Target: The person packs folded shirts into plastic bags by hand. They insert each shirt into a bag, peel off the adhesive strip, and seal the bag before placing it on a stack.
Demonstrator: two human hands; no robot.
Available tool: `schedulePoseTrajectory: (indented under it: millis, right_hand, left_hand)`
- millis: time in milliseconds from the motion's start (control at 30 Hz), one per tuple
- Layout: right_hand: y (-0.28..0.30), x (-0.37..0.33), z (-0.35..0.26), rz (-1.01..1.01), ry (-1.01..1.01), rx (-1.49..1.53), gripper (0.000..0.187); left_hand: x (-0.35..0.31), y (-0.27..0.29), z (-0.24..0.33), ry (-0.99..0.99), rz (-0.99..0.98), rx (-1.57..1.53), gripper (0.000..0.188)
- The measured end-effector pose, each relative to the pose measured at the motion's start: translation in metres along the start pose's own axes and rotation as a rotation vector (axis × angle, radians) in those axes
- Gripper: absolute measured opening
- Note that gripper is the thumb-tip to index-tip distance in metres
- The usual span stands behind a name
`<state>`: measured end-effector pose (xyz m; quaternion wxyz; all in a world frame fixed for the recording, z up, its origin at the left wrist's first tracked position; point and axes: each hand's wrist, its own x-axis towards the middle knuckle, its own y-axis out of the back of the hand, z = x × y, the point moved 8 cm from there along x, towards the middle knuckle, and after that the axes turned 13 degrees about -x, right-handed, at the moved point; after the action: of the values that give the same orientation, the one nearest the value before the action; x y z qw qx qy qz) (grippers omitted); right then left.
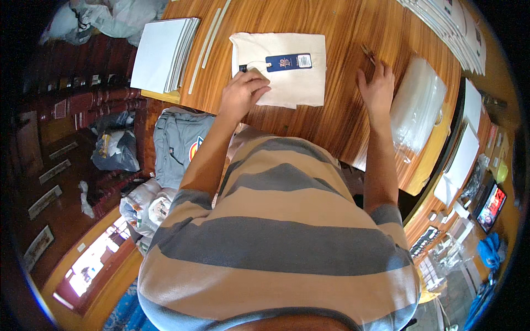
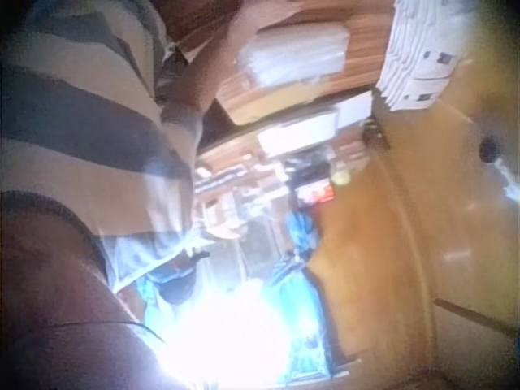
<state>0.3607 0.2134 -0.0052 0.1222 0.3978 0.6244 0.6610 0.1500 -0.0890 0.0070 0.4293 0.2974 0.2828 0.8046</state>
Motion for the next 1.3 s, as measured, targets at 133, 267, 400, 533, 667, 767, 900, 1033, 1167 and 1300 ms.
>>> schedulePoseTrajectory:
  millis: [133, 267, 400, 533, 667, 767, 900, 1033, 1167, 1300]
  right_hand:
    - [-0.039, 0.016, 0.013, -0.06, -0.063, -0.169, 0.054]
    - [-0.07, 0.012, 0.024, -0.16, -0.113, -0.082, 0.055]
    - [-0.07, 0.018, 0.012, -0.174, -0.058, -0.118, 0.052]
    - [-0.073, 0.026, 0.002, -0.239, -0.043, -0.12, 0.049]
    - [-0.069, 0.013, -0.002, -0.065, 0.007, 0.051, 0.044]
    - [-0.059, 0.0, -0.008, -0.052, -0.031, 0.321, 0.04]
    - [-0.01, -0.052, -0.09, -0.285, 0.127, 0.45, 0.039]
    - [-0.002, -0.082, -0.127, -0.311, 0.189, 0.505, 0.037]
    - [-0.006, -0.085, -0.144, -0.294, 0.264, 0.506, 0.038]
    - [-0.012, -0.08, -0.152, -0.329, 0.266, 0.425, 0.034]
  left_hand:
    - [0.006, -0.002, -0.003, -0.002, -0.06, -0.018, 0.017]
    - [0.0, 0.0, -0.005, 0.128, -0.082, -0.04, 0.019]
    - [-0.004, 0.005, 0.005, 0.23, -0.086, -0.158, 0.02]
    - [-0.014, 0.005, 0.01, 0.32, -0.064, -0.256, 0.02]
    - [-0.021, 0.0, 0.007, 0.337, -0.022, -0.292, 0.019]
    - [-0.024, -0.002, 0.004, 0.345, 0.013, -0.318, 0.018]
    - [-0.029, -0.008, -0.002, 0.377, 0.064, -0.415, 0.018]
    - [-0.03, -0.017, 0.004, 0.43, 0.044, -0.507, 0.018]
    - [-0.03, -0.023, 0.011, 0.399, 0.06, -0.513, 0.015]
    - [-0.026, -0.022, 0.023, 0.439, 0.03, -0.532, 0.015]
